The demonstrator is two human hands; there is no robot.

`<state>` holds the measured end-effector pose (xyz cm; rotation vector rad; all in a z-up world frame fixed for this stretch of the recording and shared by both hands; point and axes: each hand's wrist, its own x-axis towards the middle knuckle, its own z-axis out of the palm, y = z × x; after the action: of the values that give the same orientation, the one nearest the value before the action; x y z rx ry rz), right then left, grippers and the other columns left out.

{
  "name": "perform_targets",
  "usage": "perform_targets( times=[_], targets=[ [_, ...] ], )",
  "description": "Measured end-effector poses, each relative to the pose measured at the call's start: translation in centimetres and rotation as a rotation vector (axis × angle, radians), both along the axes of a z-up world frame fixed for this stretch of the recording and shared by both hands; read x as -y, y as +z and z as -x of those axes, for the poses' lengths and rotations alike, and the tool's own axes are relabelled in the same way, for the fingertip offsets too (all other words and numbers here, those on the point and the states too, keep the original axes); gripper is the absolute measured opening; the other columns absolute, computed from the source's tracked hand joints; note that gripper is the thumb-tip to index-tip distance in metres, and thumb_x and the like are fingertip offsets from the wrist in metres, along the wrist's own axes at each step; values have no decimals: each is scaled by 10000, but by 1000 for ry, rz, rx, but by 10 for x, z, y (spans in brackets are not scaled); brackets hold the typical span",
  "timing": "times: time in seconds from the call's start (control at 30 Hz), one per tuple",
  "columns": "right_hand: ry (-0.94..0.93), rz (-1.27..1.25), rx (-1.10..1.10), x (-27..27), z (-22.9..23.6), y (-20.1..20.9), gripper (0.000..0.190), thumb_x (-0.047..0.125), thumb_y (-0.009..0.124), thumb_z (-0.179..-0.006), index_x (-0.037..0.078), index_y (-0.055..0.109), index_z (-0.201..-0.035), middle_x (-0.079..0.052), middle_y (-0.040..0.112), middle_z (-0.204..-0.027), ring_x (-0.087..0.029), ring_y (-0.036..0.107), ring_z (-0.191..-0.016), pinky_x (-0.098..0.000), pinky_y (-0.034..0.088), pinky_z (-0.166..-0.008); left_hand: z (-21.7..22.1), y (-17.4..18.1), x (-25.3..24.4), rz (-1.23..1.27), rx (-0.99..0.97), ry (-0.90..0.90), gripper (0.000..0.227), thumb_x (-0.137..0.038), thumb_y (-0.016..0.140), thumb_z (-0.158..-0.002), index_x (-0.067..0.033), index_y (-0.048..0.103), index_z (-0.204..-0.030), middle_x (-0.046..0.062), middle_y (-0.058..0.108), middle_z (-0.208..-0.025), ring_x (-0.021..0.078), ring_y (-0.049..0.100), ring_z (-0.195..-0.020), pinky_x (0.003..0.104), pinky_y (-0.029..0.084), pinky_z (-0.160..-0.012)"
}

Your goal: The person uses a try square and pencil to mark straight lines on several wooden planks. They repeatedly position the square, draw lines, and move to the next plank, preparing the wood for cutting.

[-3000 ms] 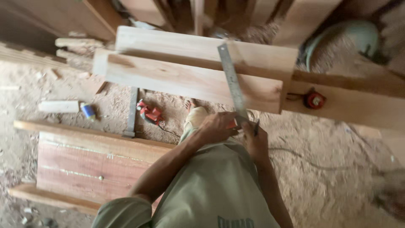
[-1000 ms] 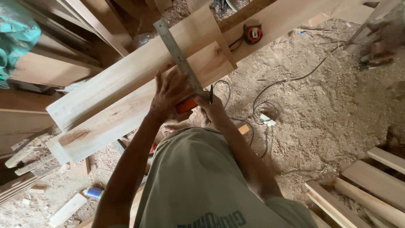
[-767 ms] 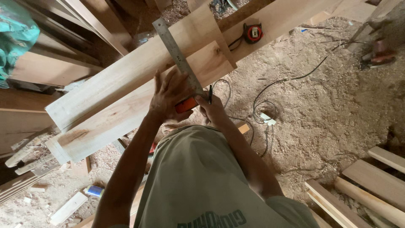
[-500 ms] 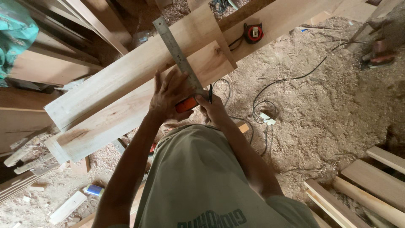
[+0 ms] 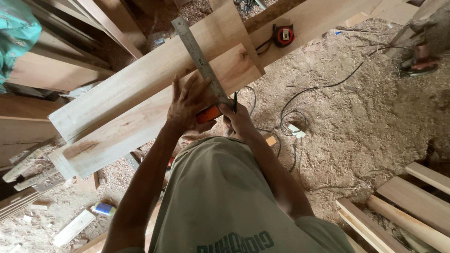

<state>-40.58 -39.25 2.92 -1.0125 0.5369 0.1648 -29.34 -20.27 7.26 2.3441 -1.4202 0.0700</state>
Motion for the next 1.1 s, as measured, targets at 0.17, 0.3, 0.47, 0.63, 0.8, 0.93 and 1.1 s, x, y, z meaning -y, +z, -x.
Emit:
perform_targets(
  times=[0.17, 0.3, 0.47, 0.63, 0.8, 0.93, 1.1],
  targets=[
    [23, 59, 36, 1, -1, -1, 210, 237, 671, -1038, 67, 587, -947, 45, 456, -613, -68, 364, -492, -256, 285, -453, -1, -10, 3, -151, -17, 42, 957, -727, 782, -605, -450, 518, -1482, 4, 187, -1708, 365, 87, -1570, 748, -39, -1208],
    [-64, 484, -181, 10, -4, 7, 293, 312, 543, -1018, 69, 705, -994, 23, 578, -660, -90, 449, -495, -258, 364, -433, 0, -16, 5, -210, -50, 60, 999, -716, 789, -565, -474, 478, -1483, -13, 163, -1704, 364, 66, -1566, 766, -30, -1192],
    [-382, 869, 87, 42, -15, 35, 535, 428, 424, -1151, 33, 711, -932, -36, 613, -710, -95, 495, -578, -295, 392, -520, -3, -19, 2, -144, 17, 49, 1045, -653, 835, -557, -475, 480, -1524, -8, 187, -1728, 370, 92, -1591, 783, 27, -1205],
    [-270, 1106, 523, 31, -73, 49, 448, 386, 399, -1154, 61, 704, -1115, -39, 600, -756, -118, 524, -617, -319, 451, -556, -3, -18, 4, -207, 76, 59, 1052, -657, 836, -513, -477, 524, -1501, -1, 214, -1726, 361, 117, -1585, 772, 39, -1187],
    [-460, 902, 628, 16, -96, 56, 437, 356, 431, -1191, 49, 649, -969, -57, 663, -817, -136, 644, -737, -338, 515, -650, -1, -12, 2, -66, -4, 48, 977, -695, 822, -539, -434, 567, -1445, 3, 232, -1703, 360, 130, -1578, 780, 35, -1201],
    [-165, 1115, 493, 19, -106, 64, 372, 326, 455, -1079, 75, 713, -984, -20, 687, -796, -130, 671, -613, -354, 545, -528, -2, -12, 5, -131, -16, 60, 951, -700, 823, -535, -449, 571, -1416, 2, 224, -1694, 356, 125, -1567, 780, 28, -1191],
    [-133, 1582, 710, 22, -62, 58, 402, 336, 419, -1185, 89, 709, -1057, -19, 663, -803, -162, 627, -660, -355, 538, -622, -3, -14, 5, -178, -40, 70, 993, -722, 821, -545, -447, 543, -1458, -18, 197, -1700, 348, 106, -1572, 772, 11, -1197]
  ],
)
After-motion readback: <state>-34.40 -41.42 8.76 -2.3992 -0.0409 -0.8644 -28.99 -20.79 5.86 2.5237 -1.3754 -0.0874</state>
